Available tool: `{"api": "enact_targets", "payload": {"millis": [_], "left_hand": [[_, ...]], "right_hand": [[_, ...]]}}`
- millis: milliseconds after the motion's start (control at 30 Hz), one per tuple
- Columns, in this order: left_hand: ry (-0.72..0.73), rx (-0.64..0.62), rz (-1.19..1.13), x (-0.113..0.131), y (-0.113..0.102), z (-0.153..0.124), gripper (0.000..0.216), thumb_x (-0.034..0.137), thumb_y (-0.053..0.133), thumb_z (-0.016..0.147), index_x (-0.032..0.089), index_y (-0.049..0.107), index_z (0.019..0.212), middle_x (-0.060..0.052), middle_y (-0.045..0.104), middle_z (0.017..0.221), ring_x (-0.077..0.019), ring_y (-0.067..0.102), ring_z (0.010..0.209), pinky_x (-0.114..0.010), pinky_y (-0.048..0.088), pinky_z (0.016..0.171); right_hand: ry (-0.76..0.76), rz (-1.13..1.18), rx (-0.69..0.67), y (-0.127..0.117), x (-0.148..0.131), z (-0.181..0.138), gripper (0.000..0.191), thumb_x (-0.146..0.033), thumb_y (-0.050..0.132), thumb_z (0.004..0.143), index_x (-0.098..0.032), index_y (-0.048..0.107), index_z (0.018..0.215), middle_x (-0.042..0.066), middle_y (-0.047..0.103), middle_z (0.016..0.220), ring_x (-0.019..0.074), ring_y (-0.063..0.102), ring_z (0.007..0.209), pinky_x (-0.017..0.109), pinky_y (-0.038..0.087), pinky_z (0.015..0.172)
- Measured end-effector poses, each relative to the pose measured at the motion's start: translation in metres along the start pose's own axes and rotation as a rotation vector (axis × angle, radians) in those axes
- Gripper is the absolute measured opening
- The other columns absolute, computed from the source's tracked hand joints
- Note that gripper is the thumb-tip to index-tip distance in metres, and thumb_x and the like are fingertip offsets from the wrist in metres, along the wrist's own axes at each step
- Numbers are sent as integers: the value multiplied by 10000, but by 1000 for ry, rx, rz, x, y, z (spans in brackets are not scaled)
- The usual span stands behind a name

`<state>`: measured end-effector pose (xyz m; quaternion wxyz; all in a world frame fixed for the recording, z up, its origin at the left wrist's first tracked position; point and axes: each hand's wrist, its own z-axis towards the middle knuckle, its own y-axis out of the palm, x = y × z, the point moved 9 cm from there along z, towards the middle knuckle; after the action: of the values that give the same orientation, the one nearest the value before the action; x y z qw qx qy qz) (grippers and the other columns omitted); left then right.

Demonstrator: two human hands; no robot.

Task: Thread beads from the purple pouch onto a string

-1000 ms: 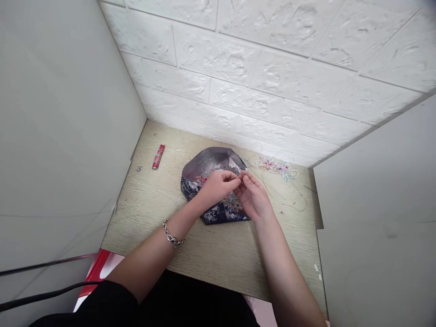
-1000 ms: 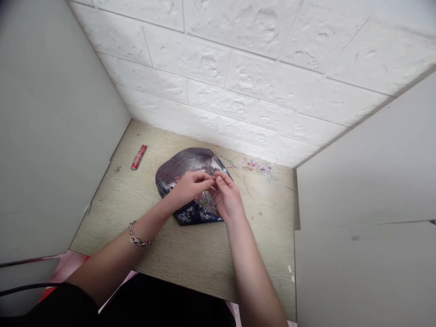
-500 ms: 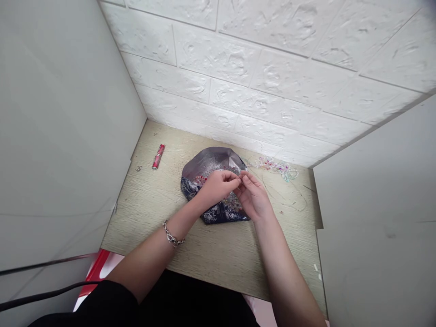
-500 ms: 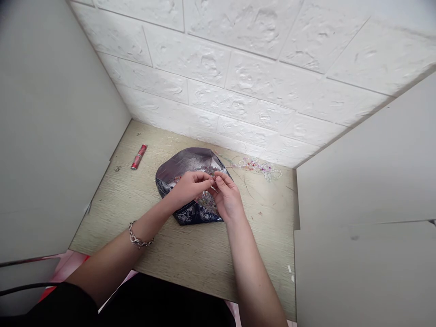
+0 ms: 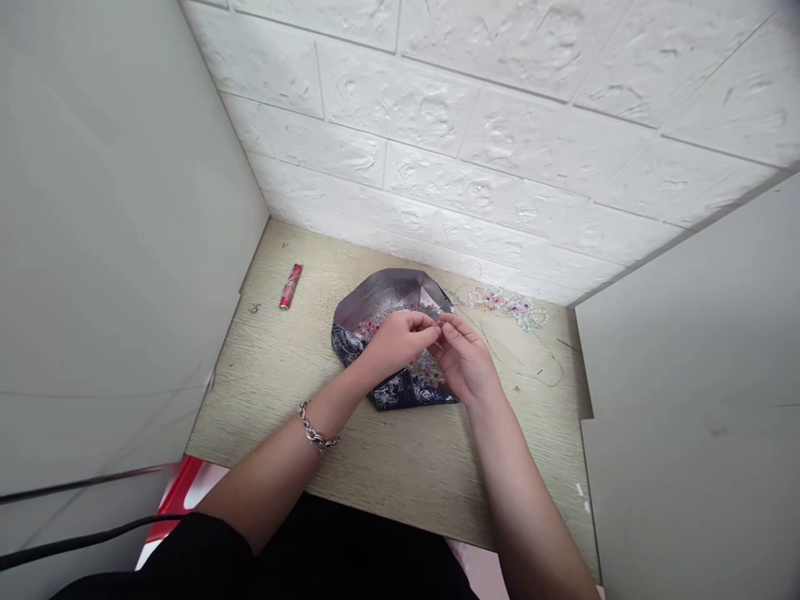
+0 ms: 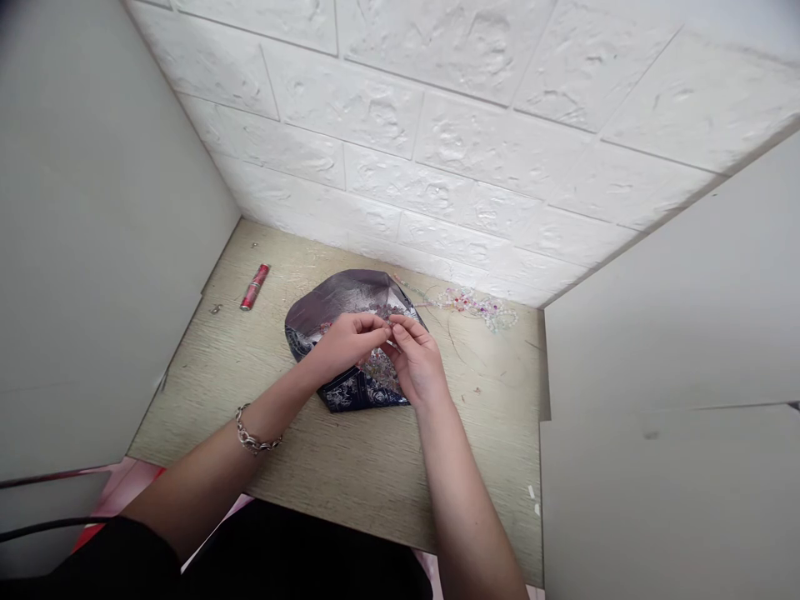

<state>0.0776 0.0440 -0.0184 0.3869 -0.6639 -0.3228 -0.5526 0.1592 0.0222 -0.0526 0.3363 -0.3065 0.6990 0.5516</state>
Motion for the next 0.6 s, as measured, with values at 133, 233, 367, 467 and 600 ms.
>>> {"api": "enact_targets", "payload": {"millis": [133, 233, 367, 467, 600], "left_hand": [[-7, -4, -27, -1, -1, 0, 208, 332, 474, 698, 139, 536, 651, 59, 392, 414, -39, 337, 363, -176, 279, 370], [-17, -19, -59, -4, -1, 1, 235, 360, 480, 699, 137, 549, 682, 55, 388, 434, -37, 332, 368, -173, 273, 362], [-40, -31, -93, -8, -2, 3, 247, 370, 493, 698, 130, 552, 689, 47, 384, 458, -30, 321, 366, -169, 251, 351], [-68, -53, -136, -11, 0, 4, 240, 362, 500, 701, 127, 547, 684, 50, 361, 443, -26, 307, 350, -168, 226, 339], [-108, -59, -226, -15, 0, 4, 214, 339, 511, 699, 127, 543, 690, 37, 393, 496, -12, 289, 345, -163, 189, 328]], "right_hand": [[-3, 3, -12, 3, -2, -1, 95, -186, 618, 633, -206, 601, 724, -28, 603, 709, 91, 554, 695, 278, 458, 721], [3, -3, -17, 5, -3, -2, 82, -181, 616, 634, -204, 598, 710, -32, 602, 708, 87, 555, 710, 285, 454, 750], [11, -1, 1, 4, -3, -2, 71, -167, 612, 630, -196, 600, 694, -31, 597, 704, 84, 552, 705, 273, 452, 746], [9, 0, 0, 3, -3, -2, 72, -156, 613, 624, -193, 602, 685, -30, 597, 699, 82, 549, 690, 256, 453, 721], [13, 5, -39, 6, -3, -2, 72, -154, 610, 630, -189, 603, 692, -32, 599, 683, 71, 542, 655, 246, 448, 725]]}}
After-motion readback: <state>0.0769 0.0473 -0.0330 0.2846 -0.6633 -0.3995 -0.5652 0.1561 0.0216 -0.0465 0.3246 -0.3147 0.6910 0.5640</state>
